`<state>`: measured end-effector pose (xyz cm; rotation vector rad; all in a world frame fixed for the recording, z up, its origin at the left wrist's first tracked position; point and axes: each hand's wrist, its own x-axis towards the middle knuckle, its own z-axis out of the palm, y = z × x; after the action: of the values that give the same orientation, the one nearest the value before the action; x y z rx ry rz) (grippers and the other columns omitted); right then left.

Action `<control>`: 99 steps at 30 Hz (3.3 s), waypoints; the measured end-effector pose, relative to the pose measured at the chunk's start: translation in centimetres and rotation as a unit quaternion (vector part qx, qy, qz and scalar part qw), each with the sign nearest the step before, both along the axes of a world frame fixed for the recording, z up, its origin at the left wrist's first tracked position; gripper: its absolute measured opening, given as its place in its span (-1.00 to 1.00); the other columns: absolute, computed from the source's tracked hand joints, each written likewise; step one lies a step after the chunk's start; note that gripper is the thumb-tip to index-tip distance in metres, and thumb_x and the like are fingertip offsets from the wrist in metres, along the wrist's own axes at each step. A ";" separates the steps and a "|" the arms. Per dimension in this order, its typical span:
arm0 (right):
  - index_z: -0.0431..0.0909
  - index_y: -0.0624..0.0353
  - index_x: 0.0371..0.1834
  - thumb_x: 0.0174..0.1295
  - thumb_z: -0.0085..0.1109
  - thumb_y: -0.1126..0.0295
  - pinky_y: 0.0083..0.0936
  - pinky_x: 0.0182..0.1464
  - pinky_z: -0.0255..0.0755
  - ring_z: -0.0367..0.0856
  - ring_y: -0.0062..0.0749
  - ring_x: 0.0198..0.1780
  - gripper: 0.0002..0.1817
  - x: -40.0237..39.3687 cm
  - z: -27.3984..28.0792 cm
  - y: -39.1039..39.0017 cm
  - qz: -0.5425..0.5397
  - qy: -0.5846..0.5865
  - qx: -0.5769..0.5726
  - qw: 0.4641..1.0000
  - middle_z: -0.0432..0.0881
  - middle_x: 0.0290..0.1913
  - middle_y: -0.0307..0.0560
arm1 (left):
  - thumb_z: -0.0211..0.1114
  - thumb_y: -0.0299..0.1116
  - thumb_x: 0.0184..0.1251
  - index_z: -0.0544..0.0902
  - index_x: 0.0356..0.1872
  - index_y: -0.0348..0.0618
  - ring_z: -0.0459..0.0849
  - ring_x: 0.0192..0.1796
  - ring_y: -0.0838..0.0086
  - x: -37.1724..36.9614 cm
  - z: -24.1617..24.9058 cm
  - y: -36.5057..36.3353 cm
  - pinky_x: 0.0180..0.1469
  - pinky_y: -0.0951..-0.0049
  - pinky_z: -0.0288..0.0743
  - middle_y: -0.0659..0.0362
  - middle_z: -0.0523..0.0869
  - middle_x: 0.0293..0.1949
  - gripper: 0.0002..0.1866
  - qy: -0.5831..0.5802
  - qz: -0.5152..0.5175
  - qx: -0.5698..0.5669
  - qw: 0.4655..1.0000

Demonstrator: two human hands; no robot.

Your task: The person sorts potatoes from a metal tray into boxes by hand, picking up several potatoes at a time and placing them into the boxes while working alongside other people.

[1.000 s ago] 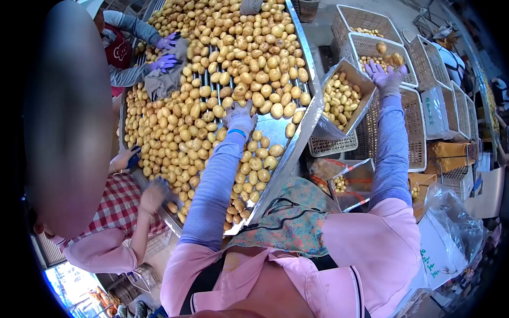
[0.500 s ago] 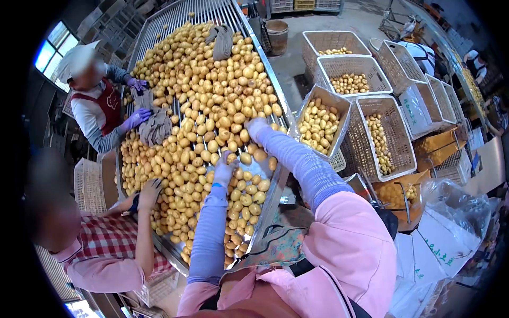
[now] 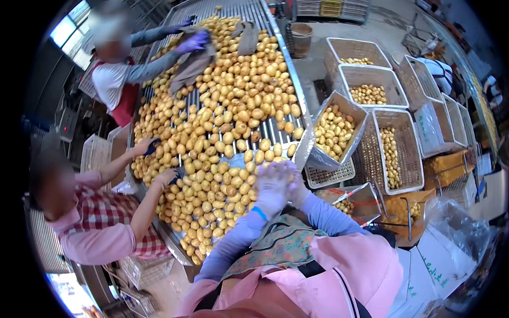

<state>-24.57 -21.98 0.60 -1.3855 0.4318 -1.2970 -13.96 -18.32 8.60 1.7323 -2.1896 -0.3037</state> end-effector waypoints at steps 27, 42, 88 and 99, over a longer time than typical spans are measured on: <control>0.66 -0.21 0.02 0.21 0.21 0.18 -0.25 0.17 0.51 0.66 -0.10 0.06 -0.70 3.4 -0.1 -18.0 -0.130 0.713 -0.178 0.666 0.66 -0.01 -0.04 | 0.04 0.15 0.42 0.23 0.52 -0.08 -0.05 0.62 0.03 10.2 -12.9 16.4 0.56 -0.14 -0.29 -0.03 0.15 0.56 -0.23 -0.197 0.265 0.033 0.943; 0.46 -0.09 0.36 0.09 0.41 0.06 -0.10 0.41 0.22 0.35 0.03 0.39 -0.28 -15.7 3.5 -9.7 -0.316 0.632 -0.228 0.670 0.39 0.37 0.07 | -0.03 0.29 0.41 0.12 0.46 -0.55 -0.04 0.59 -0.14 16.3 -12.8 15.7 0.56 -0.15 -0.31 -0.32 0.07 0.53 -0.01 -0.140 0.553 0.130 0.811; 0.34 -0.50 0.45 0.23 0.09 -0.23 0.19 0.55 -0.18 -0.14 0.31 0.60 -0.33 10.5 -0.3 10.2 0.242 0.617 -0.352 0.661 0.08 0.60 -0.01 | 0.07 0.22 0.39 0.22 0.54 0.00 0.09 0.55 -0.11 17.9 -12.2 29.6 0.52 -0.20 -0.19 -0.17 0.16 0.52 -0.19 -0.155 0.332 0.030 0.930; 0.51 -0.20 0.22 0.26 0.20 0.22 -0.16 -0.02 0.60 0.68 -0.09 -0.01 -0.57 18.1 0.5 -1.0 0.012 0.672 -0.272 0.689 0.59 0.10 -0.04 | 0.02 0.22 0.41 0.16 0.53 -0.23 -0.13 0.59 -0.21 12.0 -10.8 25.1 0.55 -0.24 -0.32 -0.16 0.08 0.56 -0.13 -0.082 0.385 0.104 0.914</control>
<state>-6.43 -23.00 1.13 -2.7334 1.0214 -0.0818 -1.92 6.76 -2.22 2.6456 -1.4196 -0.1920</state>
